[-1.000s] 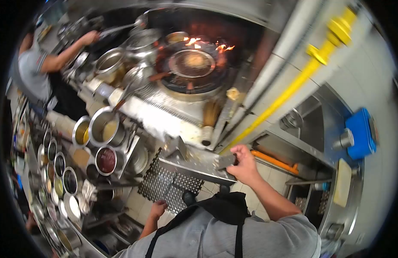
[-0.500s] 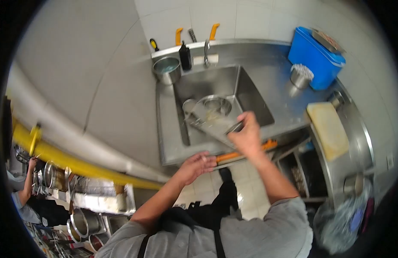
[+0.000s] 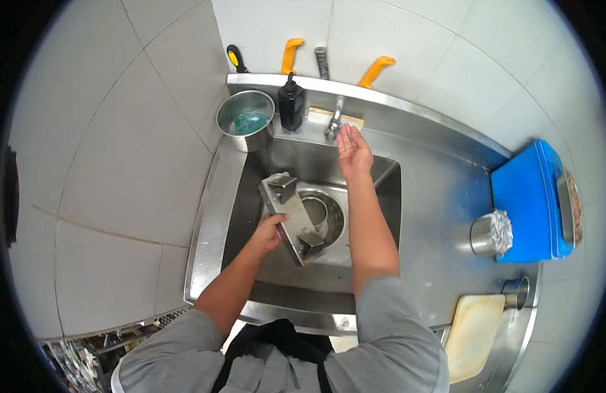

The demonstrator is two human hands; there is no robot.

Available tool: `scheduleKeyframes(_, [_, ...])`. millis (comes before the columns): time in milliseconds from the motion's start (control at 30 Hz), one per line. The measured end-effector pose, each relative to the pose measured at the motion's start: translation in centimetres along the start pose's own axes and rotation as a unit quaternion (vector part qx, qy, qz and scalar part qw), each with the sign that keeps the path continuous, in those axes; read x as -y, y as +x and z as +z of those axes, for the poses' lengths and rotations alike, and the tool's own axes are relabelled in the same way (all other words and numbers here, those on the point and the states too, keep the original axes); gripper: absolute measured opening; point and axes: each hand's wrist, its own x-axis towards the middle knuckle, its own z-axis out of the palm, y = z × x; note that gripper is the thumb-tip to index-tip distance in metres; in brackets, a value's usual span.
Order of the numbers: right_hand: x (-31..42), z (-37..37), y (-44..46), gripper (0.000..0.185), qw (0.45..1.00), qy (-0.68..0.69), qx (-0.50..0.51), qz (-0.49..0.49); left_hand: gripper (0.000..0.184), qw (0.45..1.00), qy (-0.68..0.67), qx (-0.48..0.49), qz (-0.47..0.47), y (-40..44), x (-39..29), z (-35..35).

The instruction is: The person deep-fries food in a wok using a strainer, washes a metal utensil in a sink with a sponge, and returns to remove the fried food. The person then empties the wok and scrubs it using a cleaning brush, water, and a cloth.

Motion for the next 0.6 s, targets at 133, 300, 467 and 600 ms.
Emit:
scheduleKeyframes(133, [-3.8,8.5,-4.0,0.018,0.936,-0.325,0.129,0.051,0.05,1.0,0.014,-0.005,-0.022,6.1,1.4,2.4])
scheduleKeyframes(300, [-11.8,20.5,4.3,0.039,0.465,-0.8,0.293,-0.241,0.049,0.998,0.02,-0.053,-0.04,7.4,0.3,8.1])
scheduleKeyframes(467, [-20.7,20.2,9.9,0.049,0.342,-0.918,0.179,-0.095,0.055,0.998,-0.05,-0.024,-0.038,11.4,1.2,4.8])
scheduleKeyframes(600, [-13.0,23.7,3.2,0.032,0.414,-0.792,0.292,-0.341,0.074,0.993,-0.084,-0.061,-0.06,9.6,-1.6,3.3])
